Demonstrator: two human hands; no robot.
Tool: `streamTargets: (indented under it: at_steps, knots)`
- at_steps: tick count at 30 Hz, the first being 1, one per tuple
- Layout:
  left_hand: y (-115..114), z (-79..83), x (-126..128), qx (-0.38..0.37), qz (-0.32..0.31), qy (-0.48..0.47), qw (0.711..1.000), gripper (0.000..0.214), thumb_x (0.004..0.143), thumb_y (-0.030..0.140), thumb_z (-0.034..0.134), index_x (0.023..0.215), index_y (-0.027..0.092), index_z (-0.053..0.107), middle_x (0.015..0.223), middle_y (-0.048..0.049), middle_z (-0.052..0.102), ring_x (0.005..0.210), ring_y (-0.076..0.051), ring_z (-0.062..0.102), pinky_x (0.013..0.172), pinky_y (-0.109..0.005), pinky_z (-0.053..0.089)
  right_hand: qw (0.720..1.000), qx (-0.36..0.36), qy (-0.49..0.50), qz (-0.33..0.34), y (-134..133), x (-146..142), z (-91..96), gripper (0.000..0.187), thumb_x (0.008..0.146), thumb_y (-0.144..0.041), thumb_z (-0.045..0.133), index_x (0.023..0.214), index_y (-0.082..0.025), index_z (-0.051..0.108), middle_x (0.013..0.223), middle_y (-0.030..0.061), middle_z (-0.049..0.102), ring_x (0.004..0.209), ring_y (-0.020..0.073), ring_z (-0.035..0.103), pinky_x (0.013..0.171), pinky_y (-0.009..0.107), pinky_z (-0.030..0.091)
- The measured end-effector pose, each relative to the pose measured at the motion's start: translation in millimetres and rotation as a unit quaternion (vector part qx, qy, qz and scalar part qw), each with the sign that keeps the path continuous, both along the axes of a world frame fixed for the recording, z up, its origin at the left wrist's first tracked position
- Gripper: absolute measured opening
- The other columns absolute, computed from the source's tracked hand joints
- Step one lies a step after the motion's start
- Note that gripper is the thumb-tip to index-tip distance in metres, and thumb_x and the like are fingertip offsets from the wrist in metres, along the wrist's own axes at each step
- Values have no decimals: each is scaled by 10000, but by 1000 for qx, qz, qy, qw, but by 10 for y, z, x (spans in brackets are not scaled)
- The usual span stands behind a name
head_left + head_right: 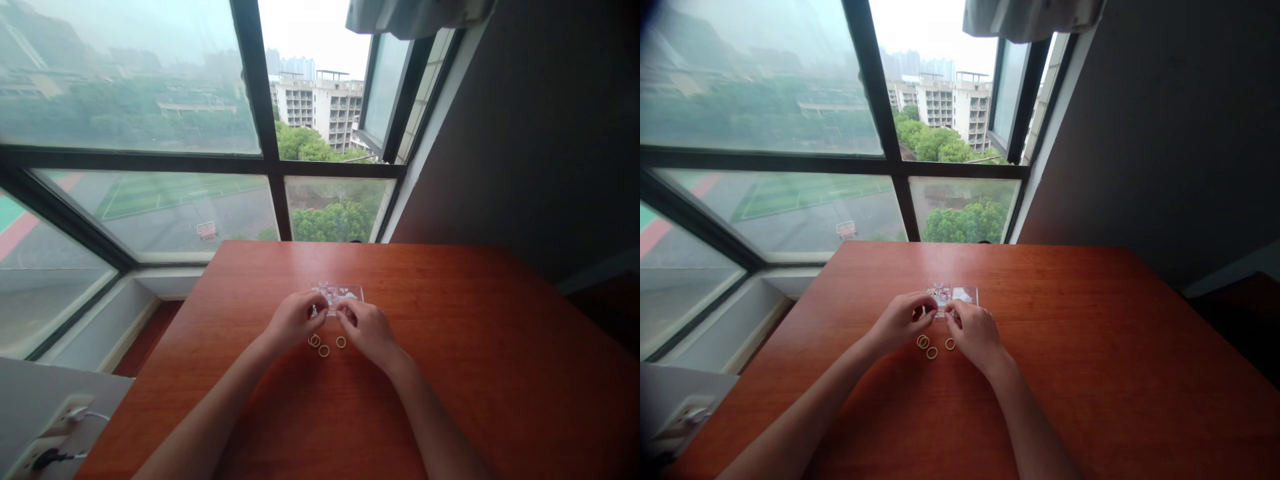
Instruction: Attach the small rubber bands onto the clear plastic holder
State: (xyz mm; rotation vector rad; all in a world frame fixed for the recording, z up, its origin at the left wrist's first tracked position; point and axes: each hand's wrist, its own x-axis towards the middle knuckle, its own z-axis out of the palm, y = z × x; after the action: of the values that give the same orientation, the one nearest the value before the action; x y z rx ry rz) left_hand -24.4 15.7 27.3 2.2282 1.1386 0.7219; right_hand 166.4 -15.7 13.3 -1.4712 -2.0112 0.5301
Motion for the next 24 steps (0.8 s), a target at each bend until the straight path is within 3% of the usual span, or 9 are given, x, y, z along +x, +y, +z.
streamTargets:
  at_steps: [9,17,24]
  knots:
    - [12,-90,-10,48,67,30,996,114,828,188,523,864,202,630,876,-18,642,674,-118,519,632,-217,385,987,-124,-35,92,-83,151,40,37,774,-208,635,764,-232,661,657,-34,640,578,110,546,526,205,296]
    - [17,-47,-28,36,63,4,997,130,821,172,532,889,195,640,870,-22,650,646,-110,524,610,-204,384,988,-106,-73,88,-82,90,8,79,745,-154,611,711,-219,641,653,-32,641,575,102,530,534,208,280]
    - [-37,9,31,-15,15,-37,999,149,855,236,528,852,159,655,737,-2,617,598,-88,467,577,-187,361,999,-36,-7,24,-16,46,43,72,827,-251,578,830,-213,639,621,-37,593,559,104,508,556,206,313]
